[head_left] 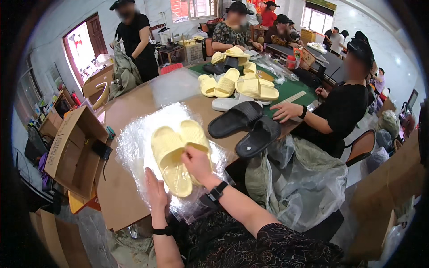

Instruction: Checking and organizing various pairs of sandals and slippers on a workbench for packaging.

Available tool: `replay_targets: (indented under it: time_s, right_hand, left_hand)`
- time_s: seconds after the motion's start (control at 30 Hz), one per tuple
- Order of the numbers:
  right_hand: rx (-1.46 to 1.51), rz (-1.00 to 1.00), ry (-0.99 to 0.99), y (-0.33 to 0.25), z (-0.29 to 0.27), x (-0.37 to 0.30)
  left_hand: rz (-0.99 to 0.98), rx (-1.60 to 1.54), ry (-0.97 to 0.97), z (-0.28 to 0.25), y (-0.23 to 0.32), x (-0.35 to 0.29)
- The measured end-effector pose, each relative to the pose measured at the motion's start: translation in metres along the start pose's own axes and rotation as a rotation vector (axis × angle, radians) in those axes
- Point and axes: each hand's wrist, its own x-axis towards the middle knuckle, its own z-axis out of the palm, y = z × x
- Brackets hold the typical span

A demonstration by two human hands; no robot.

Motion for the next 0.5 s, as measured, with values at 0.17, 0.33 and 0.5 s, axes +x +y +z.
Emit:
replay_targets:
  time_s: [0.17,0.33,0.5]
  right_hand:
    - [0.471,0.158,0.35,0.018,-0.054,-0.024]
    - [0.839,0.082,0.65,0.0,-0.129,-0.029]
    - [0.211,0.019,0.451,0.017,-0.203,-0.095]
  left_hand:
    - [0.038,0.019,0.019,0.005,-0.002,0.001]
    - [0.008,0.144,0.015,0.007,-0.009,0.0]
    - [-0.024,0.158,0.015,0.001,0.003,-0.001]
